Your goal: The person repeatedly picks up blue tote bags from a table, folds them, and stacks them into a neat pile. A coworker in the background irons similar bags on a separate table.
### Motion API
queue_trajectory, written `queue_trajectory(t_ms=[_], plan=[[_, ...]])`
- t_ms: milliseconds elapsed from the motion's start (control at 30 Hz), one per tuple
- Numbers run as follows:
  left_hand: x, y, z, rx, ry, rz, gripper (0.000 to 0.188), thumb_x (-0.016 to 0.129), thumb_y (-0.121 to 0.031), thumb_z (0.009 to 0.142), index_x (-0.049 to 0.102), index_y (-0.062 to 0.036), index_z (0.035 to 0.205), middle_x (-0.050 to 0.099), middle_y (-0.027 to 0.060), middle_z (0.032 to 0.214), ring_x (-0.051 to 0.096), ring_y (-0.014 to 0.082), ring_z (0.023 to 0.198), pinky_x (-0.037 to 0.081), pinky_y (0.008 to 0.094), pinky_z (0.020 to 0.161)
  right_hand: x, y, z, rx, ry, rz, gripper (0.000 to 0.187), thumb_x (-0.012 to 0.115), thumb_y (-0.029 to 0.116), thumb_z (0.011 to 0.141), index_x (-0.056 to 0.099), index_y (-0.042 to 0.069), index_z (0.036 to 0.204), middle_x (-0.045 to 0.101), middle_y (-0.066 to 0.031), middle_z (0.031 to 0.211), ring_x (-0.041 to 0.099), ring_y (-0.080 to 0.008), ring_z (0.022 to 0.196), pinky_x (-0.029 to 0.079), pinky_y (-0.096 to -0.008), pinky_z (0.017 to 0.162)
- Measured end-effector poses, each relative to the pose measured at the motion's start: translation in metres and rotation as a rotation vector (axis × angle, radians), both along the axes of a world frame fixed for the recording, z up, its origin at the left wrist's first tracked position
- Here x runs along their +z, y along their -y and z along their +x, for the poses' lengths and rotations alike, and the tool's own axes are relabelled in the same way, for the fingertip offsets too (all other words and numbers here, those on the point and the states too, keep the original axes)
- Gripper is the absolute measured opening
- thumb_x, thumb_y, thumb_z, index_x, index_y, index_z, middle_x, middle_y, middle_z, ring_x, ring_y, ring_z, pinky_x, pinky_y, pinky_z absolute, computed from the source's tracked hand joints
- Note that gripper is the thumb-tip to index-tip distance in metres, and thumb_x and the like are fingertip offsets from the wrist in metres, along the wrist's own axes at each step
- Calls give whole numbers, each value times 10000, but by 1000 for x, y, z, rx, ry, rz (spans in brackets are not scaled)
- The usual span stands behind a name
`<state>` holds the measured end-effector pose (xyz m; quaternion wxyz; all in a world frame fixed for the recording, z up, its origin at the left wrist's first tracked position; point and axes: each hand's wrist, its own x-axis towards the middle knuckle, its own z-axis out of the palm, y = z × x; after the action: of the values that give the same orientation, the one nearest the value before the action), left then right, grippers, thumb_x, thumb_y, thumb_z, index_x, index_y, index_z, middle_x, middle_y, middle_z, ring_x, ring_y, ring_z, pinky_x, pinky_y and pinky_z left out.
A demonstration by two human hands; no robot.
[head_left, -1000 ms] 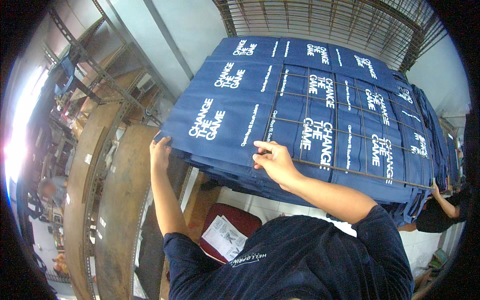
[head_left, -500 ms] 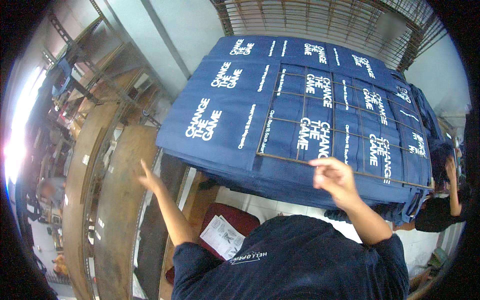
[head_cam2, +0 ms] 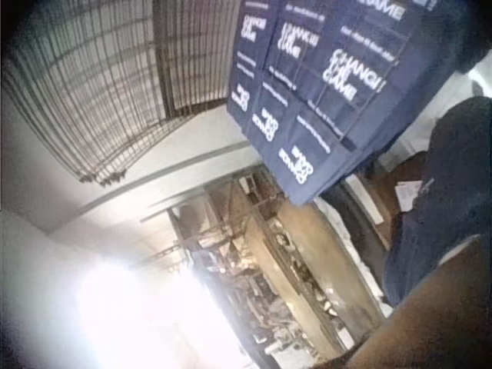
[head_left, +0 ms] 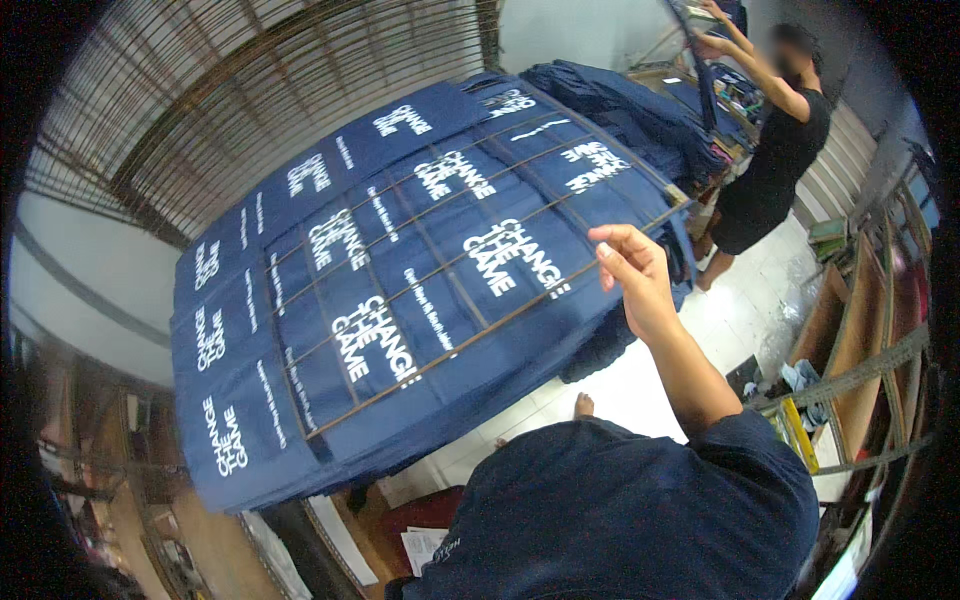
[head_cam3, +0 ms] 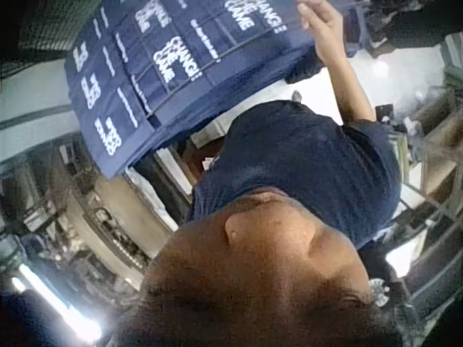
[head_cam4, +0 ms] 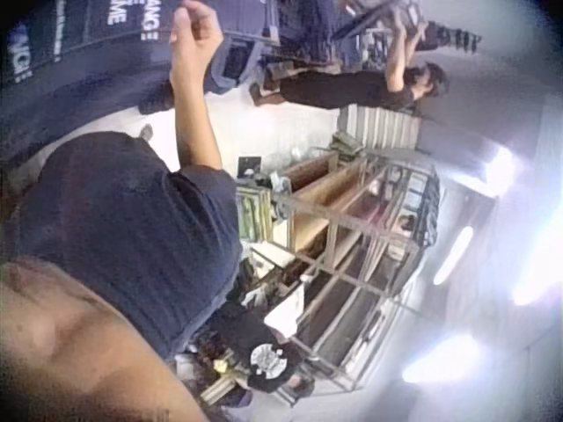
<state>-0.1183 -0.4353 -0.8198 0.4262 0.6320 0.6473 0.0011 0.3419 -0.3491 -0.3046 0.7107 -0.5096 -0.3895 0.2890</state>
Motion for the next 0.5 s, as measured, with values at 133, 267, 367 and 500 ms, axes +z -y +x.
queue_trajectory(t_ms=[133, 267, 367, 500], plan=[[-6, -52, 22, -88, -60, -89, 581, 628, -394, 762, 500, 16, 1153, 564, 248, 1066, 539, 354, 1022, 420, 400, 875, -5, 18, 63, -166, -17, 114, 152, 529, 85, 870, 578, 10, 993, 462, 31, 634, 419, -47, 550, 336, -185, 505], [5, -78, 29, 50, -102, -31, 536, 627, -382, 774, 529, 12, 1124, 616, 222, 973, 575, 333, 965, 437, 373, 840, -14, 42, 141, -340, -10, 212, 164, 552, 119, 866, 582, 13, 988, 459, 39, 617, 402, -42, 520, 331, -183, 482], [-14, -61, 53, 154, 18, 46, 551, 644, -389, 765, 538, 47, 1085, 640, 178, 913, 608, 302, 857, 464, 343, 773, -25, 65, 208, -481, -134, 190, 156, 595, 152, 844, 589, 48, 960, 454, 57, 616, 384, -20, 505, 299, -162, 448], [-47, -32, 102, 130, 118, -26, 546, 652, -418, 751, 543, -17, 1106, 646, 132, 823, 617, 243, 761, 472, 311, 703, -87, 97, 310, -721, -212, 137, 116, 605, 162, 837, 607, 66, 902, 461, 52, 605, 381, -25, 499, 299, -182, 456]])
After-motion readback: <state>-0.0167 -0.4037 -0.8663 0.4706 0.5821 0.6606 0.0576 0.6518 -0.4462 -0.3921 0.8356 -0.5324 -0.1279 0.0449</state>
